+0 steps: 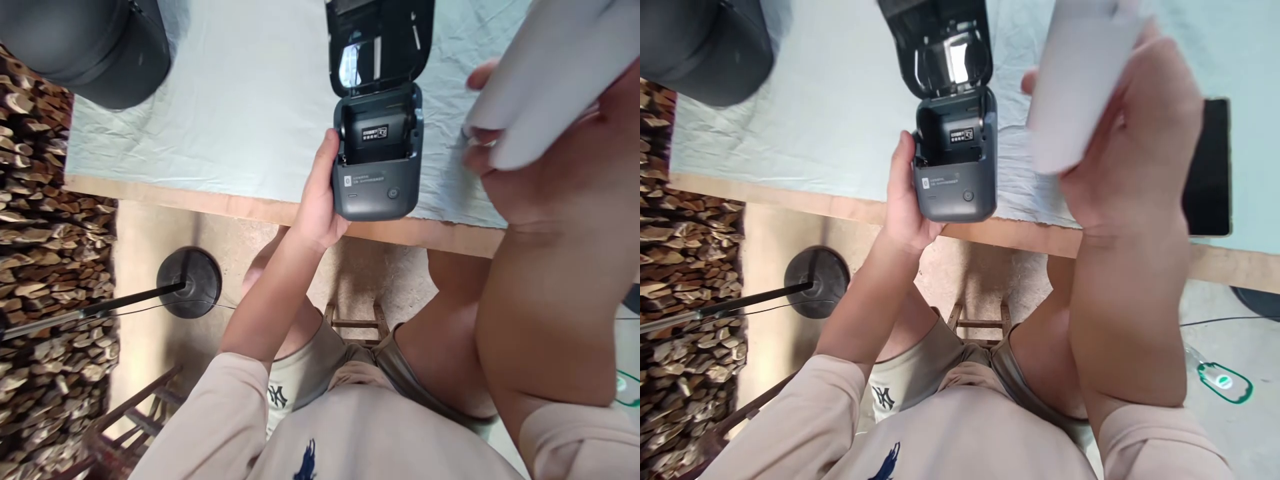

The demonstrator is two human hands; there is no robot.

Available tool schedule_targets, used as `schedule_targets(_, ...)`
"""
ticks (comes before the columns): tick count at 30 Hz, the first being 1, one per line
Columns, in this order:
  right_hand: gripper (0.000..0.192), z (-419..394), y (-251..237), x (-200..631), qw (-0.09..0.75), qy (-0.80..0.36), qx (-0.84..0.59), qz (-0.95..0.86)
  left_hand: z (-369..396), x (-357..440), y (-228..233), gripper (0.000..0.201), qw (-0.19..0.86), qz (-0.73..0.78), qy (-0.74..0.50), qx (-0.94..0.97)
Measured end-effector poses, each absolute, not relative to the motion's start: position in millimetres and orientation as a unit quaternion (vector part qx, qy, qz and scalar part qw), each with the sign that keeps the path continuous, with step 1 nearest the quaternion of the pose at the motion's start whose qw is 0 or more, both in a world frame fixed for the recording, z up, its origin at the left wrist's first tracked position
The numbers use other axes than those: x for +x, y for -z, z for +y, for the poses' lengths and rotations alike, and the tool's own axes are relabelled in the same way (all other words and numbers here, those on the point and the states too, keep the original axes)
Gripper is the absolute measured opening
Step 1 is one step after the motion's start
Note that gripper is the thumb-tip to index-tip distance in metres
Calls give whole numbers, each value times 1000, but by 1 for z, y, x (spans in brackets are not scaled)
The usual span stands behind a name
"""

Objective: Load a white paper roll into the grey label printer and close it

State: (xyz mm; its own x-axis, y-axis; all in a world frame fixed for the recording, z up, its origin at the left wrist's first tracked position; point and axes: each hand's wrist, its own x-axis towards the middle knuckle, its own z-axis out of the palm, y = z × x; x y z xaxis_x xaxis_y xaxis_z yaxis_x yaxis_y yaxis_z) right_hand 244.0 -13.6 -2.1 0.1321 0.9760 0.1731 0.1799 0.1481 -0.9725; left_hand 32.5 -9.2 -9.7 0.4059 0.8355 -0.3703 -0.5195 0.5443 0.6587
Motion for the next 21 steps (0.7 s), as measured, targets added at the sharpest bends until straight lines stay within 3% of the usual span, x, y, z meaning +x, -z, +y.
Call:
schedule_targets(3,39,-10,24,239,553,-434,-546,-455,-7,31,10,50,792,385,-428,203)
schedule_targets(7,28,-22,37,221,558,-373,-539,-509,-7,30,10,51,796,377,-427,207)
schedule_targets(12,21,-32,31,216,587,-385,-544,-460,-6,31,12,56,801,358,-412,247)
schedule_targets(15,26,-36,24,216,570,-282,-576,-514,-5,30,15,56,789,367,-425,248)
schedule_targets(18,39,-41,19,216,502,-150,-625,-579,-5,30,18,54,768,383,-445,253)
schedule_targets(21,38,-42,20,215,421,-78,-649,-629,-5,32,17,55,748,397,-459,268)
